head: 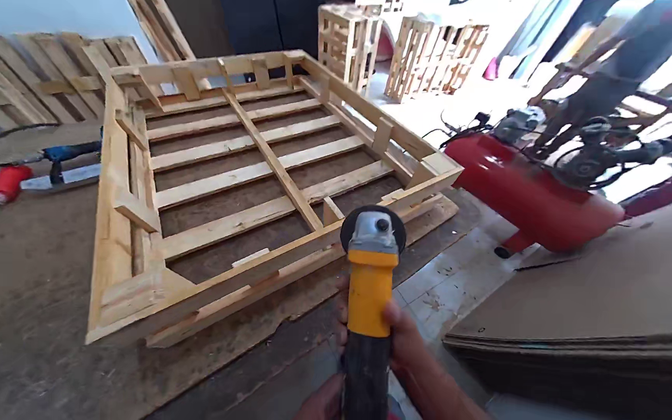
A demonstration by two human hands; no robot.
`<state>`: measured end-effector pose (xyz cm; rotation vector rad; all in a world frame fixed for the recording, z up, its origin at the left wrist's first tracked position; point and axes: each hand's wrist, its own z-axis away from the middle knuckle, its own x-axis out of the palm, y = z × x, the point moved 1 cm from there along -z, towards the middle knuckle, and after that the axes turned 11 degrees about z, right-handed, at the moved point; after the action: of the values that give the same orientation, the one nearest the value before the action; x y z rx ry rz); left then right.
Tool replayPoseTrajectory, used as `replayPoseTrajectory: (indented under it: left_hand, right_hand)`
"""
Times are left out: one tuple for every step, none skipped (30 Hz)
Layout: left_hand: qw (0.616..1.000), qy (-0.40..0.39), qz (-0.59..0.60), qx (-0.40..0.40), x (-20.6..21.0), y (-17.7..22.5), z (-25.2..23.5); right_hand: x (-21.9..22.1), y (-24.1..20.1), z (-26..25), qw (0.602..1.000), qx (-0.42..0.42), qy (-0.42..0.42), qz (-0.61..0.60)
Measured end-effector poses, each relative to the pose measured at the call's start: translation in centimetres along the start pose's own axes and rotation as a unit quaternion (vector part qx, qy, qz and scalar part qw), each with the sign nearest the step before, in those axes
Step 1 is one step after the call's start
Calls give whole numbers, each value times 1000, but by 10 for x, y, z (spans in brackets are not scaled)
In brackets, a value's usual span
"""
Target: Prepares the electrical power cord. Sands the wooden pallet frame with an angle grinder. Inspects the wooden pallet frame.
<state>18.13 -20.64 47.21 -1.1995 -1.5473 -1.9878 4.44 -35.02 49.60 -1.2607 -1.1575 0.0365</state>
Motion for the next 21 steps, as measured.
replayPoseTrajectory:
  left_hand:
    - [1000, 14, 18, -16, 5, -6, -20]
    - [999, 12, 36, -25, 10, -12, -39]
    - [998, -11, 54, -34, 13, -15, -56]
    - [996, -40, 71, -42, 15, -17, -71]
    - [993, -71, 84, -47, 17, -16, -83]
    - [991, -92, 86, -47, 18, -14, -94]
    - [990, -103, 87, -42, 19, -13, -103]
    - [992, -93, 80, -34, 21, -14, -111]
    - [996, -69, 59, -26, 25, -14, -118]
    - [998, -48, 30, -23, 30, -13, -123]
    - [999, -31, -4, -19, 33, -14, -128]
    - [998, -12, -53, -13, 36, -14, -131]
    - [993, 10, -122, -6, 37, -15, -135]
    - [977, 35, -209, 2, 38, -16, -139]
    - [954, 62, -294, 10, 40, -15, -142]
    - [931, 80, -357, 16, 42, -13, -144]
    - [911, 95, -400, 25, 44, -10, -145]
    - [893, 107, -435, 33, 46, -6, -144]
    - [875, 116, -467, 45, 46, -3, -144]
    - [857, 121, -497, 56, 45, 1, -143]
    - [839, 123, -526, 68, 44, 4, -143]
  right_hand:
    - [-15, -14, -2, 1000, 11, -6, -7]
    - [-29, -27, -5, 1000, 19, -12, -12]
    - [-40, -38, -10, 999, 25, -20, -16]
    - [-50, -47, -14, 999, 31, -29, -29]
    - [-58, -54, -18, 997, 36, -40, -47]
    - [-66, -59, -22, 996, 40, -52, -63]
    - [-75, -63, -25, 995, 41, -61, -73]
    - [-83, -66, -28, 994, 43, -65, -77]
    - [-90, -69, -31, 994, 45, -67, -78]
    - [-97, -71, -32, 993, 51, -64, -80]
    - [-103, -73, -32, 993, 58, -61, -82]
    - [-108, -74, -33, 992, 66, -59, -85]
    - [-113, -75, -34, 991, 75, -58, -90]
    - [-117, -76, -36, 990, 85, -55, -94]
    - [-120, -76, -37, 989, 95, -54, -98]
    - [-121, -77, -39, 988, 106, -53, -101]
    - [-122, -77, -40, 987, 113, -51, -103]
    - [-121, -78, -42, 987, 116, -45, -103]
    - [-120, -78, -44, 988, 116, -37, -100]
    - [-119, -77, -45, 988, 112, -31, -102]
    - [-119, -77, -47, 988, 107, -26, -104]
